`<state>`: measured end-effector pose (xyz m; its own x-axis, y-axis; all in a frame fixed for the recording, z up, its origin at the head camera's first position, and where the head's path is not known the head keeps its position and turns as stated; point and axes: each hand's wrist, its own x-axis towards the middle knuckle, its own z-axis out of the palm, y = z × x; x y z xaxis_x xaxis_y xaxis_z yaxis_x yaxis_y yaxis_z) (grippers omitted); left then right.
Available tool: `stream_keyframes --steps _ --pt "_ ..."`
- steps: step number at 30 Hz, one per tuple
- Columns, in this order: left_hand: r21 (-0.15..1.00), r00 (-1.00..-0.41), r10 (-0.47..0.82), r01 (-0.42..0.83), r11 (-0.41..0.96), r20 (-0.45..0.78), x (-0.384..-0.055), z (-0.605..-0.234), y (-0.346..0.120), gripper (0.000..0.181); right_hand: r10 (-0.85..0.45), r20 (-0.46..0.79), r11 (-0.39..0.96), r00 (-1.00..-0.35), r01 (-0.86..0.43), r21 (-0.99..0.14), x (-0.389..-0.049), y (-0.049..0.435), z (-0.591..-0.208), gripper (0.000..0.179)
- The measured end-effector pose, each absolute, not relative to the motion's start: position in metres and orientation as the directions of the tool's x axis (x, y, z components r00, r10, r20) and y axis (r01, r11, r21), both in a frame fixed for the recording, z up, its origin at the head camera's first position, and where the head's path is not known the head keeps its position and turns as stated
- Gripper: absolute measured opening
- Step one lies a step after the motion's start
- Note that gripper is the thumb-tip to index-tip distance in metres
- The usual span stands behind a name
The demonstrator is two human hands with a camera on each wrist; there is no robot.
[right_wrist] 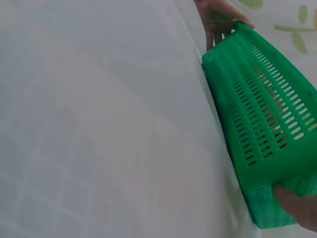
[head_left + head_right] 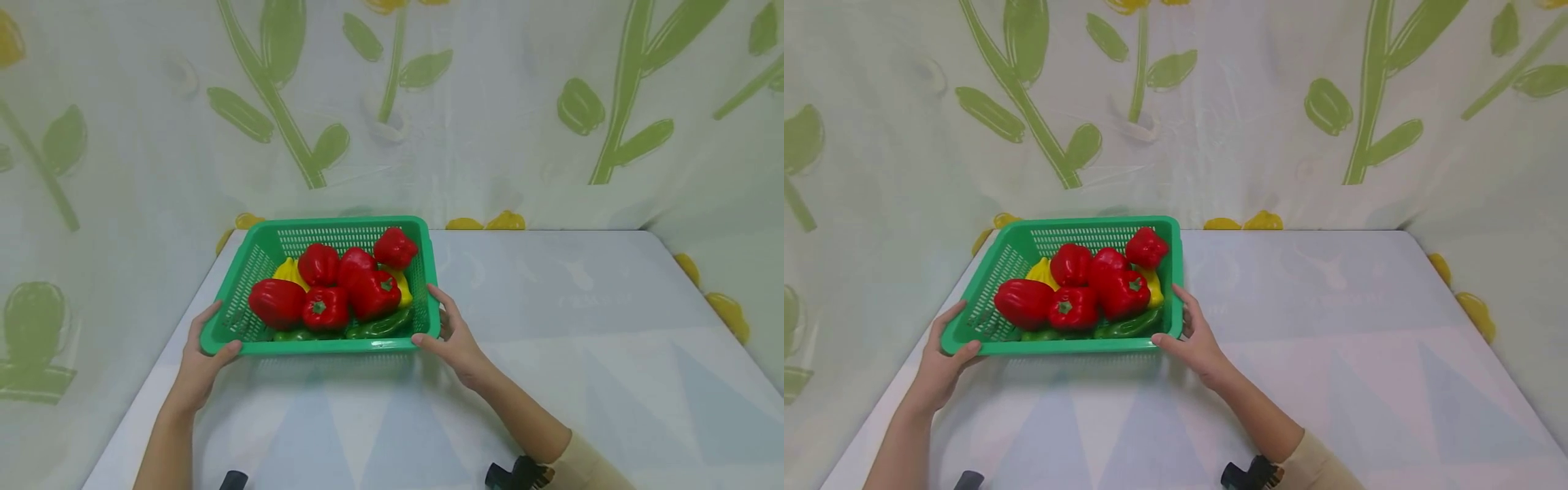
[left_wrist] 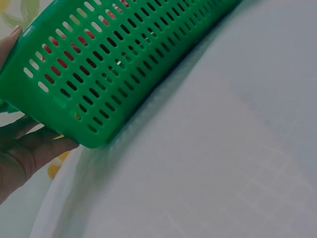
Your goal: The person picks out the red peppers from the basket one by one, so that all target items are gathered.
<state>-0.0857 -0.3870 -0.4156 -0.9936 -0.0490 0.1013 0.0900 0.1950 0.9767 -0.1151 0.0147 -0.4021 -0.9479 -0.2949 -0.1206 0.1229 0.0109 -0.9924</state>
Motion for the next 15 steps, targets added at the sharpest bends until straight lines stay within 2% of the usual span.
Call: stream_keyframes --steps 15 --pt "0.967 -0.996 -0.061 0.044 0.249 0.061 -0.0874 -0.4142 -0.3884 0.073 -0.313 -0.111 0.009 -0.943 0.114 -0.993 -0.1161 0.0156 -0.4035 0.080"
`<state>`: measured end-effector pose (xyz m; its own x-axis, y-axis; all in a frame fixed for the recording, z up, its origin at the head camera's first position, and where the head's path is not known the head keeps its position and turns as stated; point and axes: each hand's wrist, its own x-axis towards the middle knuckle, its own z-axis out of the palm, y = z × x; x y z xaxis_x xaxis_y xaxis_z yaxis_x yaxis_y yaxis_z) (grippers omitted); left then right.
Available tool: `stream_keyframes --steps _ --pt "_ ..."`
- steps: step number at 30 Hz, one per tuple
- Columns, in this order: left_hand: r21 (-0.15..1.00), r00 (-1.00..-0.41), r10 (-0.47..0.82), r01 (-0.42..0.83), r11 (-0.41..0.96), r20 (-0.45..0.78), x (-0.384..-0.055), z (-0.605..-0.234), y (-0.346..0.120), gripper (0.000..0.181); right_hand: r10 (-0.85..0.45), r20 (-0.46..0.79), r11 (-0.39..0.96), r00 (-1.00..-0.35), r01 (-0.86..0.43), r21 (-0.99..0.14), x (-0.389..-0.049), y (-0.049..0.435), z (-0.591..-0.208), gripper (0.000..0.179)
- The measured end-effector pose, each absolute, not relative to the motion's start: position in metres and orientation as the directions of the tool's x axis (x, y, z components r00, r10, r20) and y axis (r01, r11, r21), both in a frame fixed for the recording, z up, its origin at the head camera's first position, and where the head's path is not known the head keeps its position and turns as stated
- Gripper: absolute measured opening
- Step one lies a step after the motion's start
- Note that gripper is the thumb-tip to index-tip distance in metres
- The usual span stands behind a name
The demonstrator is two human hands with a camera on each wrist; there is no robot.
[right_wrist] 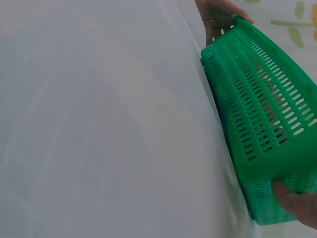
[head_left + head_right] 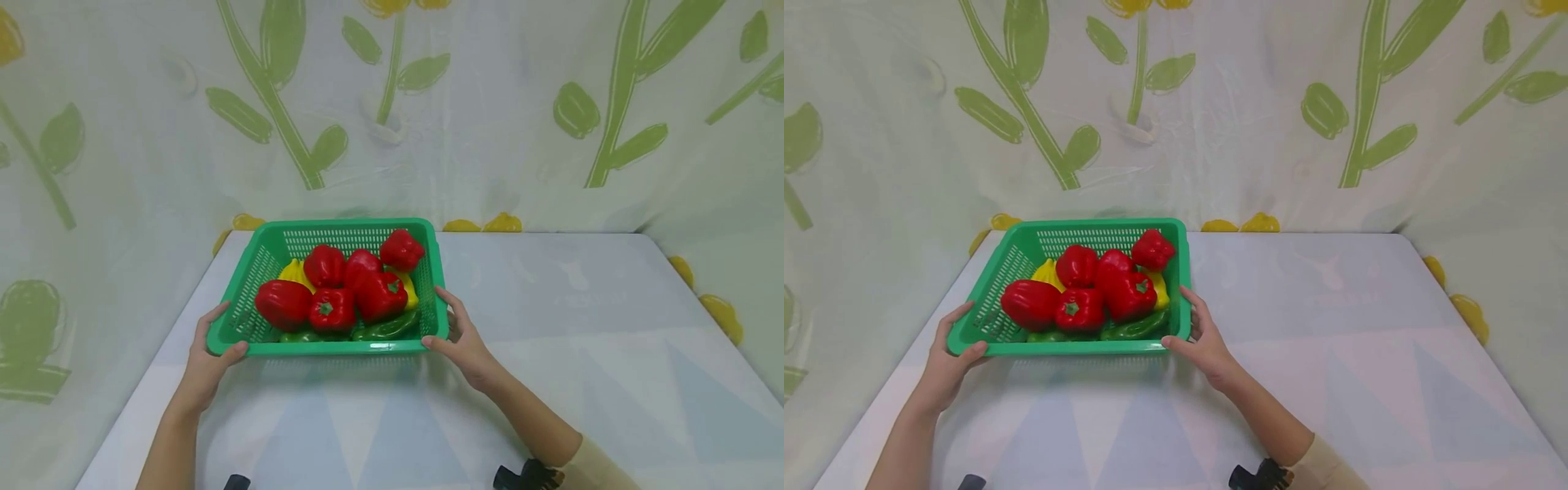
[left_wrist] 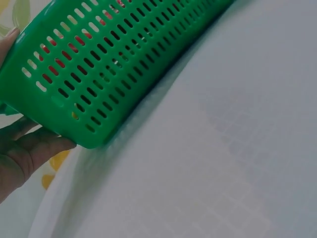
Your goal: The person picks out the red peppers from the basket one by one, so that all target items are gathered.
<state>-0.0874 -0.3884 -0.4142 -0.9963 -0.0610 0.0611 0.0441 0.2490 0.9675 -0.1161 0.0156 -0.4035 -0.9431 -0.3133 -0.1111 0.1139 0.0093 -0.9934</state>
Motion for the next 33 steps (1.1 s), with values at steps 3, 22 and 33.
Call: stream_keyframes --steps 3,22,33 --pt "0.965 -0.997 -0.058 0.043 0.259 0.060 -0.0889 -0.4147 -0.3885 0.073 -0.310 -0.110 0.022 -0.944 0.108 -0.994 -0.1154 0.0162 -0.4031 0.079" --pt "0.962 -0.998 -0.061 0.011 0.273 0.029 -0.0863 -0.4171 -0.3895 0.073 -0.303 -0.118 0.066 -0.946 0.103 -0.993 -0.1115 0.0178 -0.4093 0.081" --pt "0.967 -0.998 -0.066 -0.012 0.255 0.005 -0.0894 -0.4151 -0.3898 0.072 -0.322 -0.076 0.067 -0.944 0.057 -0.996 -0.1158 0.0216 -0.4116 0.080"
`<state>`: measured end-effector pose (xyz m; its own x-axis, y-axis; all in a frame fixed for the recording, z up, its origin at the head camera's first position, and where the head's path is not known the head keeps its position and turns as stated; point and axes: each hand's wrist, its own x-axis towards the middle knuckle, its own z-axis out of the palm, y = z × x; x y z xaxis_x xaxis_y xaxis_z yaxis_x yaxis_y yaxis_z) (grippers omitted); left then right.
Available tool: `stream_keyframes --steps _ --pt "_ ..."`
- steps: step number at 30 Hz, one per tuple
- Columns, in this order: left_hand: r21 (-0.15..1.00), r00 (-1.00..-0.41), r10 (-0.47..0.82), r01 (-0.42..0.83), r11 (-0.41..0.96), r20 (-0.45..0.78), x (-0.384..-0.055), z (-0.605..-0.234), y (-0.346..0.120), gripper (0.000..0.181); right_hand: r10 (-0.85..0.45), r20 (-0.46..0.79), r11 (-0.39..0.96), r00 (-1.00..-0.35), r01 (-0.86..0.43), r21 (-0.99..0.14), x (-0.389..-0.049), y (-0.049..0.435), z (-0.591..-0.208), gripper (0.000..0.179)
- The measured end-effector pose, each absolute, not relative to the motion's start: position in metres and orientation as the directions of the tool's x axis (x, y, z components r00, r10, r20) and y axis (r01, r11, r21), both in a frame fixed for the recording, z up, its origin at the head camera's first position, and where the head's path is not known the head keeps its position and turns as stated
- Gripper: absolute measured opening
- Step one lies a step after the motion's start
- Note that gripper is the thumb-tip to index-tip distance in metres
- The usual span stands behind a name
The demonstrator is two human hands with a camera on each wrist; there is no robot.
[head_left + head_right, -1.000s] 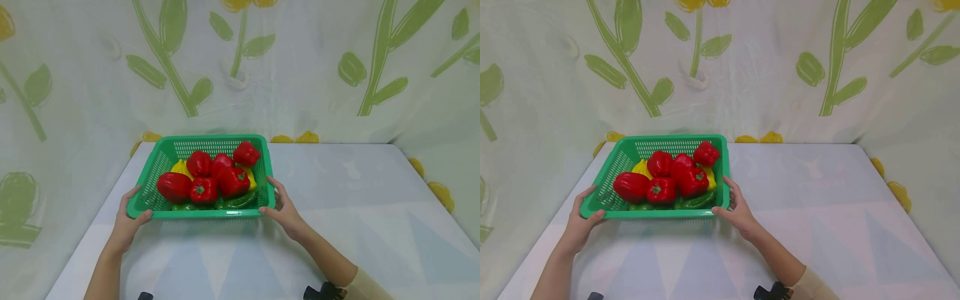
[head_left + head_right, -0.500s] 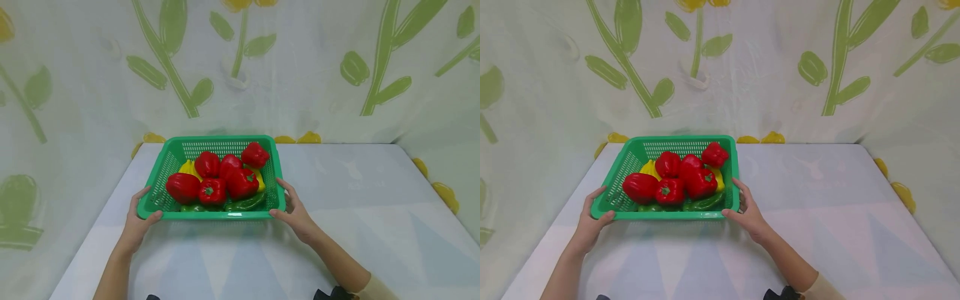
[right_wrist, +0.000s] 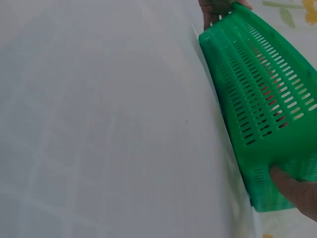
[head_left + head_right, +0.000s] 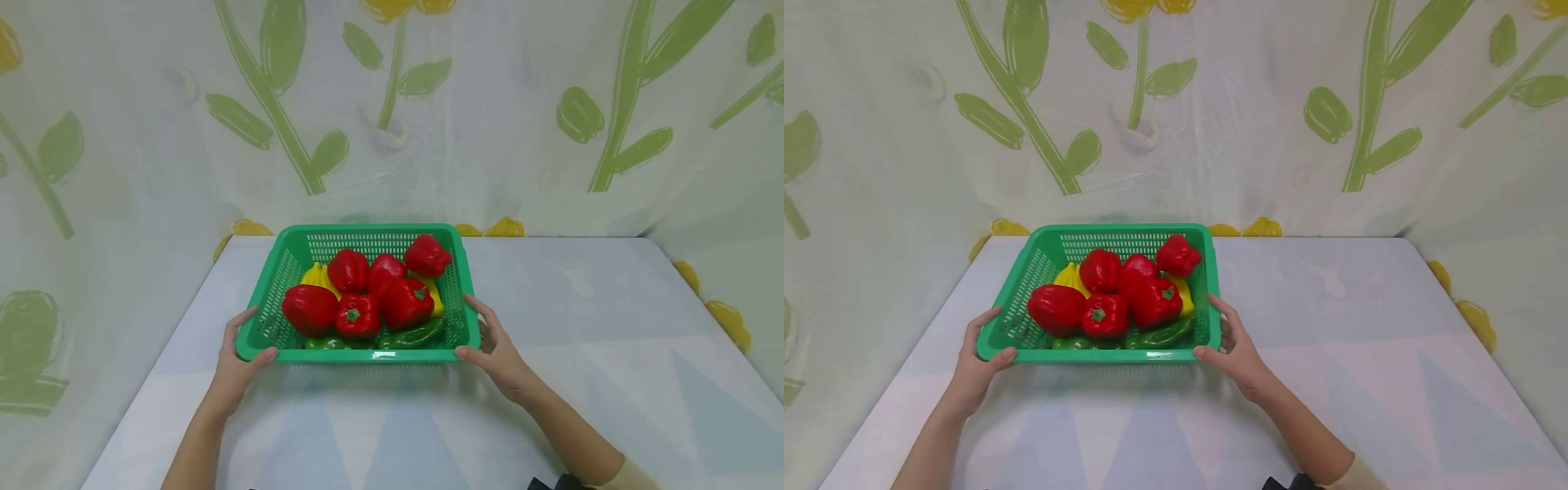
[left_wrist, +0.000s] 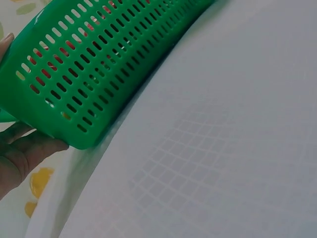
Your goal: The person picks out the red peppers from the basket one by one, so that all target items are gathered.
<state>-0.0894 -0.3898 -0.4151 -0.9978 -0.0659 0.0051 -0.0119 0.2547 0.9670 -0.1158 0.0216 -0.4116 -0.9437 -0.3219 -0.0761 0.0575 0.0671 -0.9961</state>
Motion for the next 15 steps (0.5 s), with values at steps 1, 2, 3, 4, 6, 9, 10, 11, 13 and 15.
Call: stream_keyframes --steps 1,2,3,4,6,9,10,11,13,15 --pt "0.967 -0.998 -0.063 -0.016 0.254 0.000 -0.0893 -0.4147 -0.3904 0.072 -0.328 -0.070 0.063 -0.942 0.053 -0.997 -0.1159 0.0218 -0.4124 0.080" --pt "0.967 -0.998 -0.060 -0.018 0.254 -0.003 -0.0893 -0.4144 -0.3909 0.072 -0.333 -0.067 0.058 -0.940 0.051 -0.997 -0.1159 0.0219 -0.4129 0.080" --pt "0.967 -0.998 -0.055 -0.021 0.255 -0.007 -0.0892 -0.4141 -0.3915 0.072 -0.337 -0.065 0.053 -0.939 0.050 -0.997 -0.1158 0.0220 -0.4132 0.080" --pt "0.966 -0.999 -0.050 -0.022 0.257 -0.009 -0.0892 -0.4138 -0.3920 0.072 -0.339 -0.062 0.047 -0.939 0.049 -0.998 -0.1155 0.0222 -0.4131 0.080" --pt "0.966 -0.999 -0.036 -0.017 0.256 -0.008 -0.0898 -0.4129 -0.3926 0.072 -0.342 -0.058 0.040 -0.938 0.047 -0.998 -0.1149 0.0223 -0.4124 0.080" --pt "0.966 -1.000 -0.023 -0.011 0.259 -0.005 -0.0910 -0.4121 -0.3931 0.072 -0.343 -0.048 0.024 -0.938 0.042 -0.999 -0.1137 0.0220 -0.4102 0.080" --pt "0.966 -1.000 -0.022 -0.011 0.258 -0.005 -0.0914 -0.4120 -0.3933 0.072 -0.344 -0.045 0.020 -0.938 0.040 -0.999 -0.1134 0.0217 -0.4095 0.080" --pt "0.967 -1.000 -0.023 -0.012 0.256 -0.006 -0.0917 -0.4120 -0.3935 0.071 -0.348 -0.041 0.018 -0.937 0.037 -0.999 -0.1132 0.0214 -0.4089 0.080" --pt "0.968 -1.000 -0.028 -0.020 0.252 -0.014 -0.0922 -0.4124 -0.3939 0.071 -0.354 -0.038 0.013 -0.934 0.035 -0.999 -0.1127 0.0209 -0.4081 0.080" --pt "0.969 -0.999 -0.026 -0.025 0.247 -0.019 -0.0930 -0.4127 -0.3939 0.071 -0.355 -0.038 0.016 -0.934 0.034 -0.999 -0.1126 0.0208 -0.4076 0.079"
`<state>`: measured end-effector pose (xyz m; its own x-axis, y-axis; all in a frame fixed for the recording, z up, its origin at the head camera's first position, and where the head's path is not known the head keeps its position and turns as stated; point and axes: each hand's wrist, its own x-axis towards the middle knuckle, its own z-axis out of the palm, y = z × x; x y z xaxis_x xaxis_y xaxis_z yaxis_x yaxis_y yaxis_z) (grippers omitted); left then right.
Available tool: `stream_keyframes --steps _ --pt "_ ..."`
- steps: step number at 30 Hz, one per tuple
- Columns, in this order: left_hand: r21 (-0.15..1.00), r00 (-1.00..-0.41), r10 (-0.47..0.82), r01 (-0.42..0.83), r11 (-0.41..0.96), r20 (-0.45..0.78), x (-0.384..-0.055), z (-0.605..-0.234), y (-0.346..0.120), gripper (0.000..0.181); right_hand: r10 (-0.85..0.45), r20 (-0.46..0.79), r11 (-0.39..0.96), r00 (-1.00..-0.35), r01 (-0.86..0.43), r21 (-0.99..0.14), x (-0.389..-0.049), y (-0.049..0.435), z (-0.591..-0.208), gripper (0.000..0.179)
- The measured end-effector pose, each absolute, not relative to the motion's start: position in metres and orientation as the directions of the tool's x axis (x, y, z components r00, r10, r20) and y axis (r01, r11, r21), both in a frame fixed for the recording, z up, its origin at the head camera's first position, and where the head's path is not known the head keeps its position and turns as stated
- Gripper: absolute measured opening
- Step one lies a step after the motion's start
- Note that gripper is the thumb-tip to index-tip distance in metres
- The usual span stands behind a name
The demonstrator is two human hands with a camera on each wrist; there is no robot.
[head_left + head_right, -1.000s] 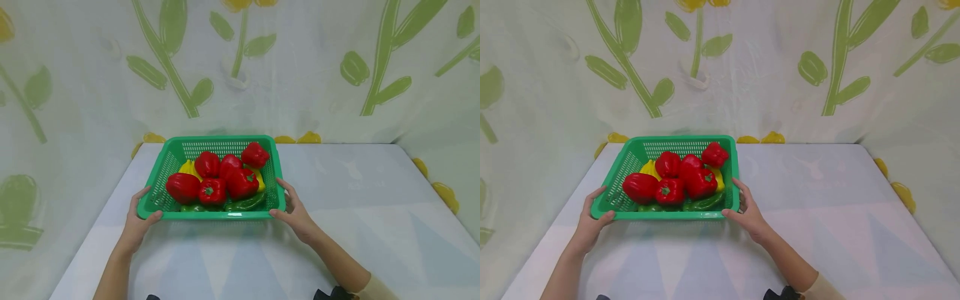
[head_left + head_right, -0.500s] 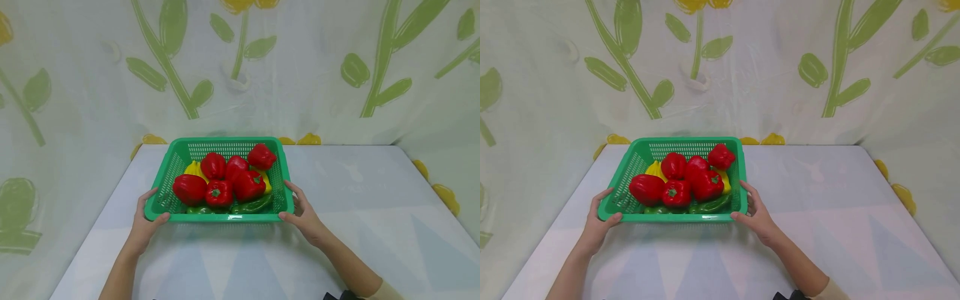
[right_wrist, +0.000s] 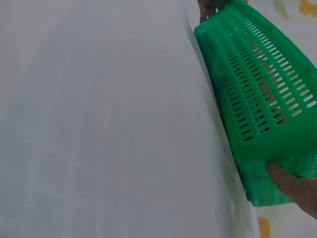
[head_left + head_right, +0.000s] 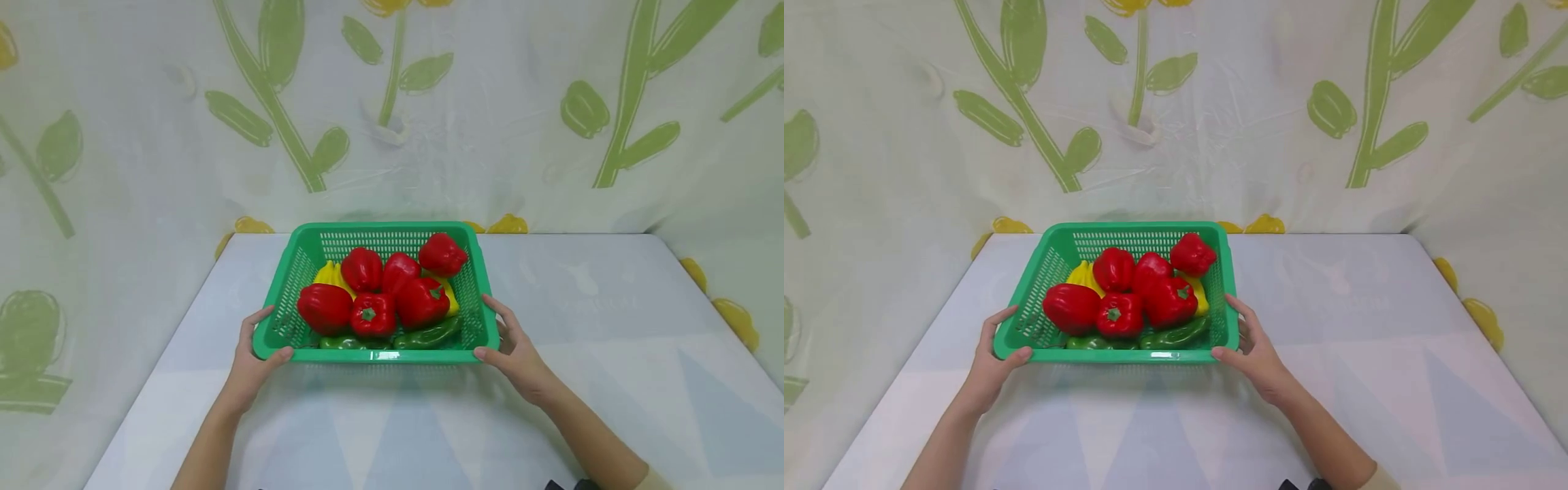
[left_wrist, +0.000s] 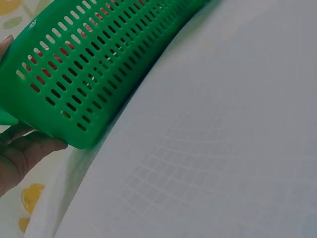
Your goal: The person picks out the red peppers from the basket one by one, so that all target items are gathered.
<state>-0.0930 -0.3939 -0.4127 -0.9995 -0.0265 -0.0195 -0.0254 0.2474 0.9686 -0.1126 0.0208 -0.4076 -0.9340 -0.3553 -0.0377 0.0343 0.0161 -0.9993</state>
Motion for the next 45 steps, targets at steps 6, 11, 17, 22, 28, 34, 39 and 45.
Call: stream_keyframes --steps 6,11,17,22,28,34,39,45 --pt "0.971 -1.000 -0.009 -0.027 0.238 -0.025 -0.096 -0.415 -0.390 0.072 -0.360 -0.036 0.014 -0.932 0.034 -0.999 -0.112 0.026 -0.406 0.079" --pt "0.976 -1.000 0.004 -0.022 0.216 -0.023 -0.098 -0.415 -0.387 0.071 -0.383 -0.030 -0.004 -0.923 0.034 -0.999 -0.112 0.031 -0.406 0.079" --pt "0.976 -0.999 0.046 -0.014 0.218 -0.024 -0.098 -0.411 -0.386 0.072 -0.401 -0.005 -0.017 -0.916 0.013 -1.000 -0.111 0.038 -0.407 0.078" --pt "0.974 -0.996 0.091 -0.002 0.228 -0.024 -0.100 -0.407 -0.389 0.070 -0.410 0.013 -0.040 -0.912 0.004 -0.999 -0.110 0.042 -0.407 0.077" --pt "0.970 -0.993 0.116 -0.002 0.241 -0.031 -0.104 -0.405 -0.392 0.070 -0.403 0.003 -0.037 -0.915 0.013 -0.999 -0.109 0.042 -0.406 0.078" --pt "0.963 -0.993 0.112 -0.003 0.269 -0.035 -0.103 -0.408 -0.401 0.071 -0.421 -0.013 -0.029 -0.907 0.027 -0.999 -0.111 0.038 -0.405 0.079" --pt "0.967 -0.991 0.123 -0.015 0.253 -0.048 -0.104 -0.409 -0.407 0.072 -0.410 -0.023 0.046 -0.912 0.004 -0.999 -0.113 0.036 -0.401 0.079" --pt "0.974 -0.989 0.136 -0.017 0.227 -0.049 -0.105 -0.408 -0.414 0.071 -0.377 0.023 0.173 -0.926 -0.095 -0.980 -0.116 0.038 -0.392 0.079"
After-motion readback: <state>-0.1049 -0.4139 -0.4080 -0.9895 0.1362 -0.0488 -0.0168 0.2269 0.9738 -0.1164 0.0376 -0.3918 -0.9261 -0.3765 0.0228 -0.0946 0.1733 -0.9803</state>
